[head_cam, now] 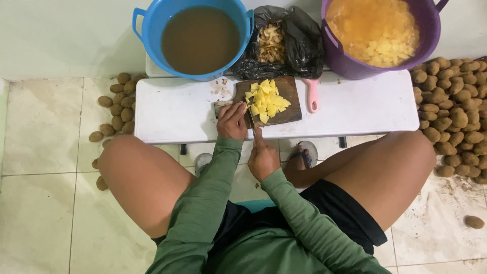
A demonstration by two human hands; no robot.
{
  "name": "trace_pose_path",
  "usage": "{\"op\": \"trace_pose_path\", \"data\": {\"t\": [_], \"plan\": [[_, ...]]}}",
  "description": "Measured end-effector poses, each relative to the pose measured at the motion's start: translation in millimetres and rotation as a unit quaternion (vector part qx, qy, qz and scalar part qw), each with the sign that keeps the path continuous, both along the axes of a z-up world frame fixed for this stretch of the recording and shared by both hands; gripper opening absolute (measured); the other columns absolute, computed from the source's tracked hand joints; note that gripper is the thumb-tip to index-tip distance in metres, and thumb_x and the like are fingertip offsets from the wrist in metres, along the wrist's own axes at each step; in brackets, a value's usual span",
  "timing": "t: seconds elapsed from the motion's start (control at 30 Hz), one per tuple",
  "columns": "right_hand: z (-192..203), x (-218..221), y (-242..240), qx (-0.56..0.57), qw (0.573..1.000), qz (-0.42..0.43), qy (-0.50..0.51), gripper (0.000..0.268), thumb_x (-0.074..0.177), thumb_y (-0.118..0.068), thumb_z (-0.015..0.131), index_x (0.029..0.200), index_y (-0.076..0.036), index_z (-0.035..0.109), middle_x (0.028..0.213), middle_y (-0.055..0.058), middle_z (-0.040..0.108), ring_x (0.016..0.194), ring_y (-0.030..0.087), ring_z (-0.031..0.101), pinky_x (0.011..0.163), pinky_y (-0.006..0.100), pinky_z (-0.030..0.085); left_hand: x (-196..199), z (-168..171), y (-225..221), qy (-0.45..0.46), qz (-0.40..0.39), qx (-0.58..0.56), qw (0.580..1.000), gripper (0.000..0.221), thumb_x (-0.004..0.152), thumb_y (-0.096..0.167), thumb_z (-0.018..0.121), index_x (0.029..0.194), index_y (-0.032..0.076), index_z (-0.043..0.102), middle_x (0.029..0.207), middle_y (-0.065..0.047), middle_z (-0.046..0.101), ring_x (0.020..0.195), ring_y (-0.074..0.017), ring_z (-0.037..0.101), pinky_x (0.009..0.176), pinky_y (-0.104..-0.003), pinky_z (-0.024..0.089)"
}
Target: Dicing peeled potatoes on a cutting board and transferring the pieces into a bucket.
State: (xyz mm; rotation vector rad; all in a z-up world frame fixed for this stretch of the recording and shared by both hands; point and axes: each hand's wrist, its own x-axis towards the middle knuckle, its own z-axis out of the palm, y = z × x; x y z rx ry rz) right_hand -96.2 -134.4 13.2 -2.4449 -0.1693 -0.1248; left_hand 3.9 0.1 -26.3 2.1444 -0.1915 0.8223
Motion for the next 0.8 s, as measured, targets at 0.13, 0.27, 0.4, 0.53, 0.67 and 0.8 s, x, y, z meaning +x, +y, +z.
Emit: {"op": "trace_pose_path", "data": {"t": [0.13, 0.27, 0.4, 0.53, 0.67, 0.8], "plan": [[19.9, -11.1, -8.9, 0.025, 1.0, -0.005, 0.009, 0.07, 0.093, -0.005, 0.054, 0.162, -0.01, 0.042, 0.106, 0.031, 0.074, 0.09, 0.049, 0.076, 0.07, 0.06, 0.062, 2.5, 10.6, 2.5, -0.006, -0.007, 0.009, 1.0, 0.023, 0.105, 0.008, 0.066, 0.124, 0.01, 0.079, 0.118, -0.009, 0.077, 0.114, -0.0307, 0.069, 0.102, -0.047, 0.066], [43.5, -22.7, -14.5, 0.065, 0.997, -0.014, 0.037, 0.065, 0.098, -0.002, 0.048, 0.162, -0.007, 0.04, 0.101, 0.032, 0.073, 0.084, 0.05, 0.074, 0.066, 0.06, 0.062, -1.9, 15.1, 1.3, 0.005, -0.006, 0.001, 1.0, 0.023, 0.103, 0.007, 0.067, 0.122, 0.006, 0.079, 0.118, -0.009, 0.076, 0.114, -0.0305, 0.069, 0.1, -0.047, 0.067], [42.6, -22.4, -13.1, 0.076, 0.997, -0.013, 0.025, 0.065, 0.098, -0.002, 0.047, 0.163, -0.007, 0.038, 0.1, 0.031, 0.073, 0.085, 0.048, 0.074, 0.066, 0.06, 0.062, -3.4, 24.4, 1.0, 0.005, -0.011, 0.002, 1.0, 0.023, 0.104, 0.004, 0.064, 0.122, 0.005, 0.078, 0.115, -0.011, 0.075, 0.113, -0.0313, 0.069, 0.099, -0.049, 0.067], [34.8, -20.4, -10.7, 0.069, 0.997, -0.016, 0.019, 0.064, 0.098, -0.003, 0.049, 0.162, -0.008, 0.042, 0.103, 0.032, 0.074, 0.089, 0.05, 0.074, 0.068, 0.06, 0.062, -0.3, 19.3, 1.5, 0.006, -0.008, 0.007, 1.0, 0.022, 0.103, 0.006, 0.065, 0.121, 0.006, 0.079, 0.116, -0.01, 0.075, 0.114, -0.0299, 0.068, 0.099, -0.046, 0.068], [41.3, -21.6, -8.7, 0.073, 0.997, -0.003, 0.007, 0.063, 0.098, -0.002, 0.048, 0.161, -0.006, 0.042, 0.107, 0.032, 0.073, 0.094, 0.049, 0.074, 0.072, 0.059, 0.065, -2.8, 22.3, 1.0, -0.005, -0.005, 0.004, 1.0, 0.022, 0.103, 0.004, 0.065, 0.119, 0.005, 0.08, 0.113, -0.011, 0.076, 0.112, -0.0302, 0.069, 0.097, -0.046, 0.068], [36.8, -20.6, -9.5, 0.071, 0.997, -0.001, -0.006, 0.063, 0.098, -0.001, 0.048, 0.161, -0.006, 0.042, 0.108, 0.031, 0.074, 0.094, 0.048, 0.074, 0.073, 0.059, 0.065, -0.7, 14.7, 1.8, -0.009, -0.002, 0.004, 1.0, 0.023, 0.103, 0.004, 0.066, 0.12, 0.007, 0.08, 0.113, -0.01, 0.076, 0.112, -0.0302, 0.07, 0.097, -0.045, 0.068]]}}
